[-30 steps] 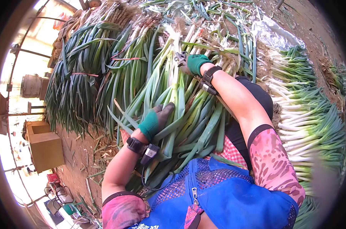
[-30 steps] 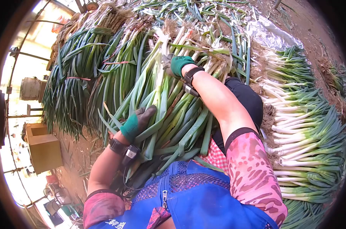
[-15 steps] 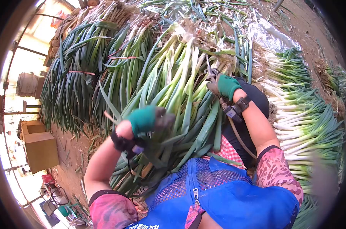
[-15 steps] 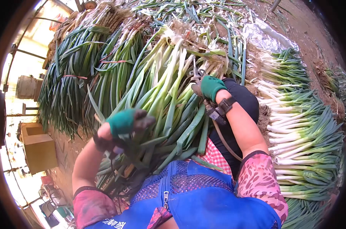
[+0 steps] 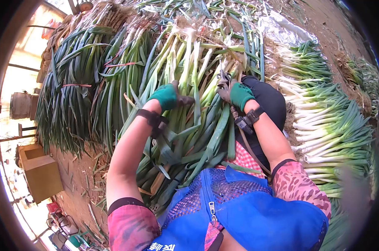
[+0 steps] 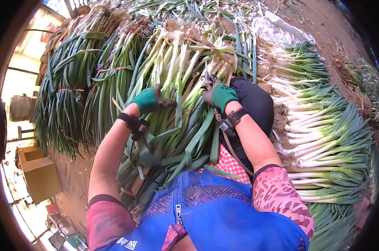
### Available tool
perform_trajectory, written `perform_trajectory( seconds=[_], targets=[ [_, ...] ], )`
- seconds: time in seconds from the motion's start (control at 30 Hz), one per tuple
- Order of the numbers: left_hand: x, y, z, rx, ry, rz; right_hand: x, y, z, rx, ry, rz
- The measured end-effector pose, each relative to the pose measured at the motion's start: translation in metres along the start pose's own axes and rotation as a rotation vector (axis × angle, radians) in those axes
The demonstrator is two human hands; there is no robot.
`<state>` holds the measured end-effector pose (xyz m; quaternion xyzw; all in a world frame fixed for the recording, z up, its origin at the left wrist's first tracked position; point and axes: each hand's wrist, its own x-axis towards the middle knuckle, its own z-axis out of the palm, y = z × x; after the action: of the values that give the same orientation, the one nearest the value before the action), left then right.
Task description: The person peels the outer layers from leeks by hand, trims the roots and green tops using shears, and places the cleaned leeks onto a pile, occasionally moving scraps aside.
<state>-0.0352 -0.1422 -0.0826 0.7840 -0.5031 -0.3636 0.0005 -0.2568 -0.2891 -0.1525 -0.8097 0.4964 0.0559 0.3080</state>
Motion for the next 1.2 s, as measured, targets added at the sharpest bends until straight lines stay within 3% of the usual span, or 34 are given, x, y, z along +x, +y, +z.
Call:
perform_trajectory(
  seconds=[0.1, 0.13, 0.23, 0.37, 0.43, 0.53, 0.57, 0.67, 0.73, 0.9, 1.0, 1.07, 1.17, 1.2],
  targets=[
    [0.004, 0.001, 0.006, 0.076, 0.025, -0.062, -0.005, 0.001, -0.014, 0.038, -0.060, 0.077],
    [0.004, -0.004, 0.006, 0.055, 0.041, -0.040, -0.008, 0.010, -0.013, 0.076, 0.043, 0.004],
    [0.003, -0.031, 0.009, 0.029, 0.020, -0.056, -0.041, 0.018, -0.047, 0.604, 0.174, -0.296],
    [-0.036, -0.053, 0.011, -0.050, 0.092, 0.066, -0.111, 0.044, -0.123, 0.489, 0.355, -0.184],
    [-0.071, -0.048, 0.006, -0.118, 0.081, 0.023, -0.120, 0.091, -0.129, 0.202, 0.526, -0.030],
    [-0.127, -0.031, -0.003, -0.211, 0.115, 0.039, -0.148, 0.149, -0.098, 0.090, 0.451, 0.134],
    [-0.142, -0.028, -0.003, -0.242, 0.133, 0.054, -0.154, 0.160, -0.086, 0.125, 0.286, 0.250],
    [-0.170, -0.034, 0.004, -0.259, 0.157, 0.078, -0.151, 0.241, -0.002, -0.019, 0.168, 0.285],
    [-0.183, -0.043, 0.013, -0.305, 0.231, 0.139, -0.160, 0.259, 0.036, -0.039, 0.110, 0.298],
    [-0.181, -0.047, 0.022, -0.369, 0.197, -0.014, -0.156, 0.270, 0.061, -0.328, -0.262, -0.040],
    [-0.168, -0.056, 0.029, -0.430, 0.151, -0.009, -0.124, 0.291, 0.072, -0.222, -0.306, 0.053],
    [-0.173, -0.043, 0.022, -0.415, 0.109, -0.053, -0.092, 0.330, 0.089, -0.395, -0.259, -0.295],
    [-0.168, -0.034, 0.013, -0.431, 0.085, -0.098, -0.073, 0.312, 0.055, 0.041, -0.153, 0.267],
    [-0.168, -0.030, 0.010, -0.483, 0.108, -0.085, -0.077, 0.297, 0.029, 0.021, -0.058, 0.188]
  ],
)
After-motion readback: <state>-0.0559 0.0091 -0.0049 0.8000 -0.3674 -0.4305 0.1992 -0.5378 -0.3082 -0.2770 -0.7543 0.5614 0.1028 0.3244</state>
